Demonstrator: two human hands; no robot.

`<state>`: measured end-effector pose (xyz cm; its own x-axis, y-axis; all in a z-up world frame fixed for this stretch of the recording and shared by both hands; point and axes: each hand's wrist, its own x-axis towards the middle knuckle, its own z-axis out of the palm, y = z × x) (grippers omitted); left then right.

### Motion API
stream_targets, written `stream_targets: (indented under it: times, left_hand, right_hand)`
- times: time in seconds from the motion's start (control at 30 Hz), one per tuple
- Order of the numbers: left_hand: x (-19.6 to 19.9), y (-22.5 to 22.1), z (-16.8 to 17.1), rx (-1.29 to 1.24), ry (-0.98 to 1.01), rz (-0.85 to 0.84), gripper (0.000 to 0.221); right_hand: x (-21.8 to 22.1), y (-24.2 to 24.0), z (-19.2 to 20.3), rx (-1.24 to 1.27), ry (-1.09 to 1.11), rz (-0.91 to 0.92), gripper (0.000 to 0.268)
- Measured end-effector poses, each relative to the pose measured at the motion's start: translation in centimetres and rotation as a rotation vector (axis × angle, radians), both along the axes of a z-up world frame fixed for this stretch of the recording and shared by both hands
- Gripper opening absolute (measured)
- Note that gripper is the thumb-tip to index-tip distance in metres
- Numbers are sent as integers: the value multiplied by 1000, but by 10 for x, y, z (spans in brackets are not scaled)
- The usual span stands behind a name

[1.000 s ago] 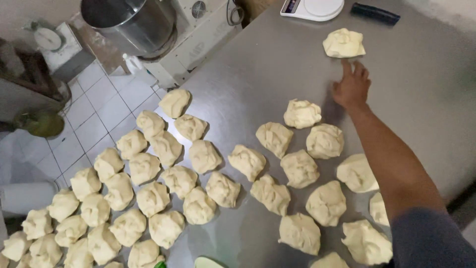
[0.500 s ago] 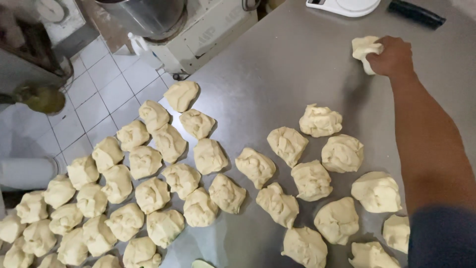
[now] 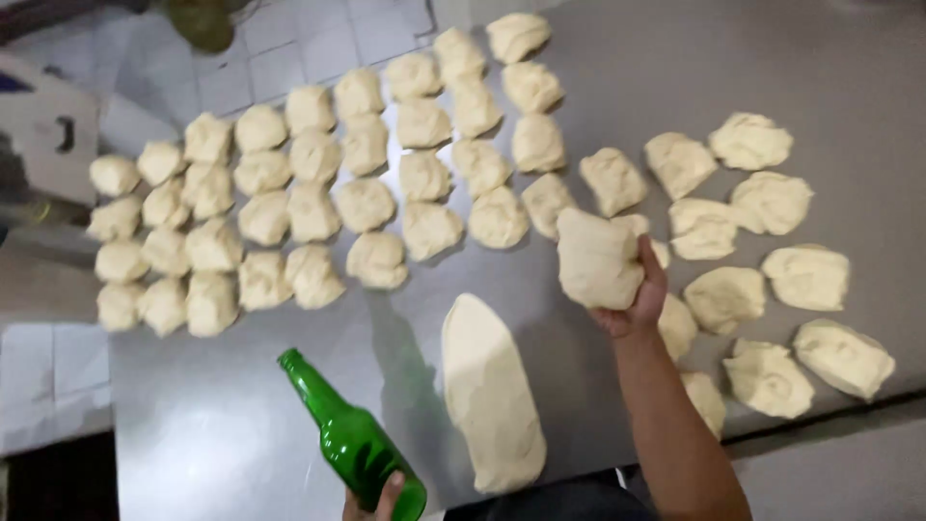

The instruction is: Flattening portions of dough with a bottle and rolling them into shapes before placing them in loaf pans.

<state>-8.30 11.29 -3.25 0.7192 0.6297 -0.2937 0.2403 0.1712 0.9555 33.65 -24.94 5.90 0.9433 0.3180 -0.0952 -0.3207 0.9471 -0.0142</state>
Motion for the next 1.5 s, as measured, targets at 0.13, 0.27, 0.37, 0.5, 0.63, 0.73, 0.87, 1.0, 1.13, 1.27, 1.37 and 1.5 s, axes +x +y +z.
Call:
stream_targets:
  times: [0.13, 0.27, 0.37, 0.5, 0.63, 0.73, 0.87, 1.0, 1.13, 1.27, 1.37, 1.5]
  left_hand:
    - [20, 7, 95, -49, 97, 182, 61]
    - [-34, 59, 110, 30, 147, 181, 58]
    - [-62, 88, 116, 10, -3, 175, 62]
    - [-74, 110, 117, -12, 82, 167, 56]
    - [-37, 112, 135, 152, -29, -14, 58]
    - [-10, 108, 164, 227, -5, -151, 66]
    - [55, 99, 180, 654, 119, -394, 85]
    - [105, 90, 149, 774, 210, -710, 86]
    - [100, 71, 108, 1220, -66, -886, 81]
    - [114, 64, 77, 1315, -174, -765, 68]
    - [172, 73, 46, 1182, -187, -680, 42]
    - [246, 75, 77, 963, 221, -763, 37]
  right_hand:
    - [-119, 121, 39, 68, 105, 322, 61]
    - [-203, 192, 122, -780, -178, 170, 45]
    - [-259, 241, 160, -1659, -823, -446, 26]
    - [-294, 285, 16, -2049, -910, -428, 36]
    - [-292, 296, -22, -2408, -1079, -71, 62]
    - [-306, 306, -7, -2493, -1089, 22, 68]
    - [-310, 289, -97, -2251, -866, 255, 68]
    - [-314, 251, -28, -1858, -452, -221, 47]
    - [-308, 235, -26, -2370, -922, -298, 39]
    - [-282, 240, -53, -2429, -1117, -239, 36]
    - [-225, 258, -55, -2517, -973, -88, 28]
    - [-155, 279, -52, -2575, -878, -131, 22]
